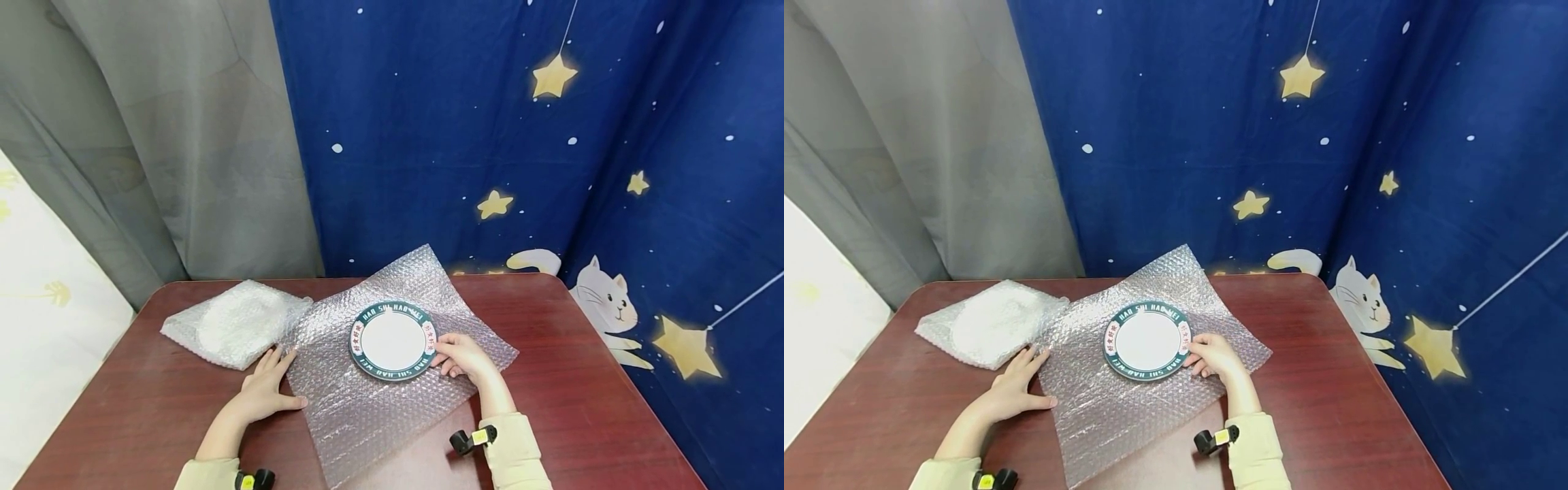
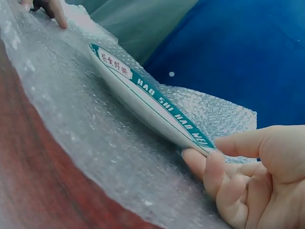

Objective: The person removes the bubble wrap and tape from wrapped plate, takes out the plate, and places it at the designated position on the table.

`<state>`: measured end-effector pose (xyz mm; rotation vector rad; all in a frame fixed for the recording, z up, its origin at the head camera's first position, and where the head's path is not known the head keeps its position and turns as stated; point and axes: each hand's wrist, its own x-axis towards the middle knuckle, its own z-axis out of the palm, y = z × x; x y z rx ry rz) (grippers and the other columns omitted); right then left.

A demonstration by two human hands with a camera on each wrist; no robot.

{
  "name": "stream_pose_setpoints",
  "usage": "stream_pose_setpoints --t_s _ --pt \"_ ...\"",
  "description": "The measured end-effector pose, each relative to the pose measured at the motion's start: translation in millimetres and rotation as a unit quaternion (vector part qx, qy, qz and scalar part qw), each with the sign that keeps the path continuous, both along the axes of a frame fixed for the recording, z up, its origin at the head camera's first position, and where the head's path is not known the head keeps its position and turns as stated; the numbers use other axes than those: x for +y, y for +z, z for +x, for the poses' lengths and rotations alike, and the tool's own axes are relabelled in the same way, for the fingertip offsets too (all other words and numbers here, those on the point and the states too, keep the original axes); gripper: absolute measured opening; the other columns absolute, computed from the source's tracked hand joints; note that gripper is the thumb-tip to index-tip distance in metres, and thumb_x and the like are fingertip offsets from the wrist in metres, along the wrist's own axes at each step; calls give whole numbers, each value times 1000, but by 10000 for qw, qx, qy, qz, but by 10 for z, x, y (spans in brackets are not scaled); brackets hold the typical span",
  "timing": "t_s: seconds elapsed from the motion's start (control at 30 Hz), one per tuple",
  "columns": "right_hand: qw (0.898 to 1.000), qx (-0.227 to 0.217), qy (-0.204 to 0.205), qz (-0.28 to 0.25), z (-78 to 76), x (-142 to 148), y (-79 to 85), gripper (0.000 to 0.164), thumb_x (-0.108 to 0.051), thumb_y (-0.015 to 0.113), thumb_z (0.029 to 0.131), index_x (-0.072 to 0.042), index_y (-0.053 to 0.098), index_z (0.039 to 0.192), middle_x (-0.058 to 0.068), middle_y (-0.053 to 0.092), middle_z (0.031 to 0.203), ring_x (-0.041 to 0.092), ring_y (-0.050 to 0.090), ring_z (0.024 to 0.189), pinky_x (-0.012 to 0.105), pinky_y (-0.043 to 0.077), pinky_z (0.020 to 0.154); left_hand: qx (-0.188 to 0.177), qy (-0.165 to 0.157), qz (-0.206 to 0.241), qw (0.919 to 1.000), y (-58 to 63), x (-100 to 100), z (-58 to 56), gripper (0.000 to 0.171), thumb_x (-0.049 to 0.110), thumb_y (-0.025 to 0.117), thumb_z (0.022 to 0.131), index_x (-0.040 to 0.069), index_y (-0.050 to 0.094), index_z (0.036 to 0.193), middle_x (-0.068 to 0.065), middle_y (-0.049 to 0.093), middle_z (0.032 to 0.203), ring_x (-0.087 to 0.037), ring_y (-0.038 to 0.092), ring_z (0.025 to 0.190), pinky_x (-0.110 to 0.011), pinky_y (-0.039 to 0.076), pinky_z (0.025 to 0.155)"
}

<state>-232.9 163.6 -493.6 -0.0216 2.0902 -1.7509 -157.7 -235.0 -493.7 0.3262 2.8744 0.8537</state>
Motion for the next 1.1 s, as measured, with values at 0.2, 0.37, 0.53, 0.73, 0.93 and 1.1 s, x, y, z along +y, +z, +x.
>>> stream_pose_setpoints --t_s 0.2,0.37,0.53,0.73,0.93,1.1 --pt "9992 -204 -21 -342 27 -20 -40 32 -10 56 96 11 47 120 14 68 73 6 55 45 15 39 39 -21 -6 77 10000 -14 -8 2 105 50 79 71 -2 31 147 -36 14 149 -52 7 136 -74 21 92" --pt "9986 -232 -214 -414 55 -67 -30 32 -7 55 95 10 46 121 13 68 71 5 53 45 15 36 38 -40 -13 71 10000 -3 -1 9 104 48 80 71 -3 31 147 -36 14 149 -52 7 136 -75 20 91" --pt "9984 -187 -341 -415 76 -100 -14 30 -7 55 95 10 47 120 11 67 70 3 49 43 14 33 37 -65 -30 49 10000 15 7 17 104 47 80 71 -3 30 148 -36 14 149 -52 7 136 -76 18 91" --pt "9986 -180 -384 -325 81 -115 -3 30 -3 53 94 8 47 121 10 67 67 3 38 43 16 29 37 -42 -32 89 9999 8 7 14 104 47 80 72 -3 30 147 -35 14 150 -52 6 136 -76 18 91" --pt "9987 -153 -370 -326 81 -119 -8 32 -2 51 93 7 47 124 10 66 67 4 35 43 16 28 38 42 4 80 10000 -12 12 10 103 47 78 72 -4 30 147 -35 14 150 -52 6 136 -76 19 91" --pt "9987 -130 -372 -308 88 -124 -15 32 -1 51 93 8 46 123 10 66 66 3 33 42 17 25 38 43 42 50 10000 -23 30 7 103 46 77 72 -4 29 148 -35 13 150 -51 6 137 -74 21 90"
